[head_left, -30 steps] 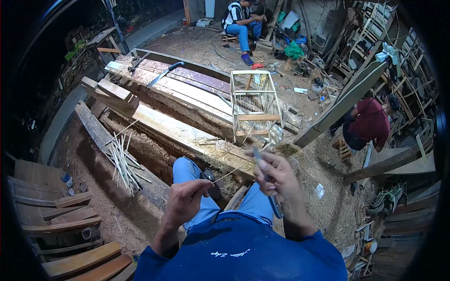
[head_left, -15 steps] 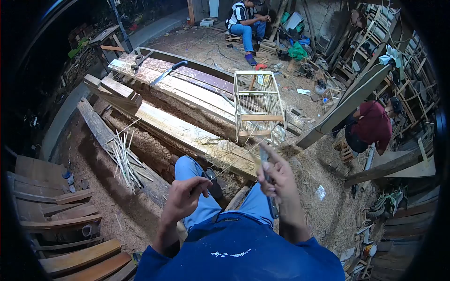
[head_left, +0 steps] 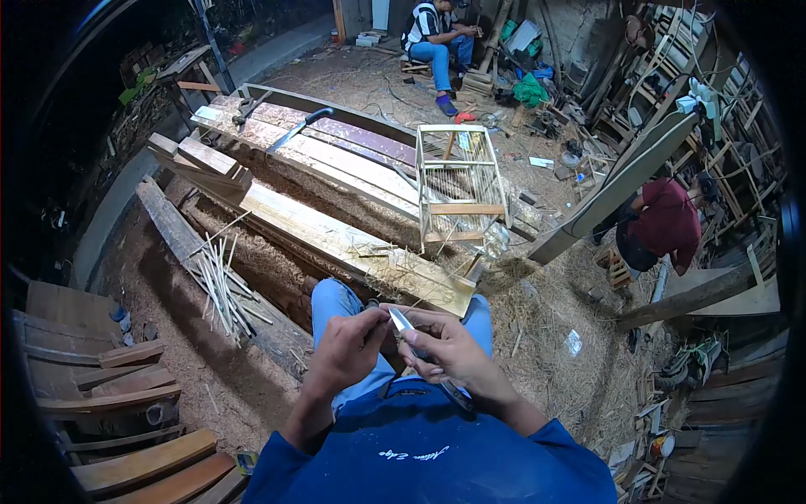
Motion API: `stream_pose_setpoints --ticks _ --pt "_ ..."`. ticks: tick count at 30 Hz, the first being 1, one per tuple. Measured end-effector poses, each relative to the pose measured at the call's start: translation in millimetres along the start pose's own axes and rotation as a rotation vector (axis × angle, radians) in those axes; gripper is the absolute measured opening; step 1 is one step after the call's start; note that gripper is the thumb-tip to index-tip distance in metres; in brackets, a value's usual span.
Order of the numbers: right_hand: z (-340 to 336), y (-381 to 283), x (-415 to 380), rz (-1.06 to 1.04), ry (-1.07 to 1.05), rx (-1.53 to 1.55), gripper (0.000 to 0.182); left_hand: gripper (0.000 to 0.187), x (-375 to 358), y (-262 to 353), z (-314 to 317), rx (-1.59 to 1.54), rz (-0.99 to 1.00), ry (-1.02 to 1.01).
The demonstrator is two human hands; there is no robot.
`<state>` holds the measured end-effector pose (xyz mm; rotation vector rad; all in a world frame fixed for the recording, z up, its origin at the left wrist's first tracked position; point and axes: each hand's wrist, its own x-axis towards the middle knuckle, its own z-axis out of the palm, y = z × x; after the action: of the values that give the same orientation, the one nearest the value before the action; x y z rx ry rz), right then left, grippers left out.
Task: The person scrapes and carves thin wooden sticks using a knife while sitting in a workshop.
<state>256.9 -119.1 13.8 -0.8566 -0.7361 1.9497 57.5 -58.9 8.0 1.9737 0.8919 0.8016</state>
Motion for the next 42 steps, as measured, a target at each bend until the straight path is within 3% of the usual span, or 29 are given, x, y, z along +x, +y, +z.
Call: stream_pose_setpoints --ticks 7,10,13,18,25,28,33,38,42 --pt "-10.7 -5.0 -6.1 -0.020 0.010 0.011 0.041 0.006 -3.6 2.0 3.2 0.004 0.004 0.020" --pt "-27.1 -17.7 -13.2 -0.123 0.204 0.004 0.041 0.005 -7.5 -0.2 -1.6 0.002 -0.027 0.011" --pt "-17.9 -20.6 -12.8 -0.111 0.207 0.035 0.043 0.005 -5.5 6.8 -1.4 0.012 -0.028 0.012" --pt "-1.0 -6.3 -4.3 -0.015 -0.003 0.046 0.045 0.005 0.6 12.0 3.2 0.059 0.036 0.045" --pt "-10.8 -15.8 -15.6 0.031 0.054 0.063 0.043 0.004 -9.0 4.7 1.8 0.096 0.022 0.050" --pt "-22.4 -31.4 -24.0 -0.143 0.233 0.056 0.043 0.004 -12.2 1.2 -1.1 0.051 0.000 0.042" --pt "-47.0 -40.4 -26.9 -0.243 0.294 0.014 0.043 0.003 -15.5 -0.7 -9.9 0.072 -0.023 0.036" --pt "-76.9 -60.2 -41.1 -0.503 0.436 0.112 0.047 0.005 -24.1 -18.2 -21.1 0.090 -0.029 0.037" --pt "-46.7 -46.6 -29.6 -0.377 0.331 0.043 0.055 0.007 -17.8 -13.0 -19.0 0.034 -0.079 0.021"
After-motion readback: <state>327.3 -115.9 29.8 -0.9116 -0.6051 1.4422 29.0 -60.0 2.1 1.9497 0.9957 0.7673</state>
